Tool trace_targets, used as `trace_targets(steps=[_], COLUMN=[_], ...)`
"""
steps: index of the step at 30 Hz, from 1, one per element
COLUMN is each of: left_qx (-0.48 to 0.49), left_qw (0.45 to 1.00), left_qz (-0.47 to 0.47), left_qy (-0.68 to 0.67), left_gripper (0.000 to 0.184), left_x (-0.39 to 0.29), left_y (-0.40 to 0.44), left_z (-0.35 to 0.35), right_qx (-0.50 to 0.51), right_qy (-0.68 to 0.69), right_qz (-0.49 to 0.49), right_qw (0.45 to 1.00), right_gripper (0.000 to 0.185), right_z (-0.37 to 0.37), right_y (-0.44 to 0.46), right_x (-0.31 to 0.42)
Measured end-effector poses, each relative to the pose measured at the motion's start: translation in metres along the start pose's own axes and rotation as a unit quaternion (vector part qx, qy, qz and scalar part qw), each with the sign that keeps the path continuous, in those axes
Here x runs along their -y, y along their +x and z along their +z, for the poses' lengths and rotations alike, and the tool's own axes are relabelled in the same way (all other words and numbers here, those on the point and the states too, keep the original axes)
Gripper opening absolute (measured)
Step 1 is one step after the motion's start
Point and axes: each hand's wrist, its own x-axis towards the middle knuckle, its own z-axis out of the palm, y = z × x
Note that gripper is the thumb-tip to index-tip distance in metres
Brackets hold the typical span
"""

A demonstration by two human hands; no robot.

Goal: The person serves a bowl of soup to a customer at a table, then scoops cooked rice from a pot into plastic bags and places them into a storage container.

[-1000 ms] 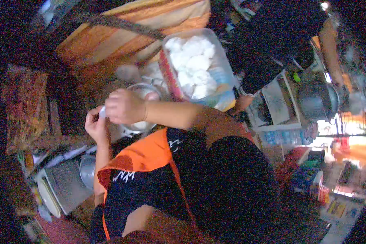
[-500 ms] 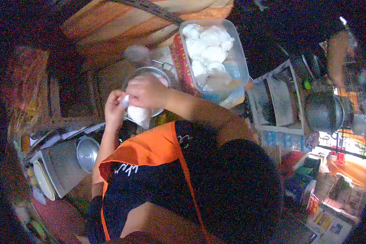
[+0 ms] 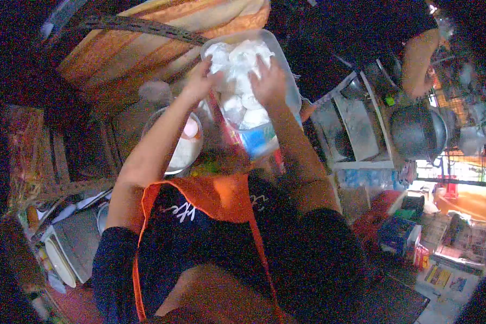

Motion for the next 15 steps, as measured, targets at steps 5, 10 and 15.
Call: trace_targets(steps=[5, 10, 15], left_qx=[0.113, -0.013, -0.193], left_qw=[0.986, 0.953, 0.903], left_qz=[-0.111, -0.302, -0.377], left_qy=[-0.059, -0.026, 0.068], left_gripper=[0.048, 0.030, 0.033], left_x=[0.053, 0.112, 0.152], left_y=[-0.075, -0.197, -0.298], left_z=[-0.032, -0.113, -0.170], right_qx=[0.277, 0.422, 0.339], right_qy=[-0.138, -0.173, -0.080], right_qz=[-0.120, -0.106, -0.149], right_qw=[0.943, 0.883, 0.925], right_gripper=[0.044, 0.031, 0.023], right_z=[0.026, 0.007, 0.050], right_y=[-0.036, 0.018, 0.056], right_x=[0.006, 0.054, 0.111])
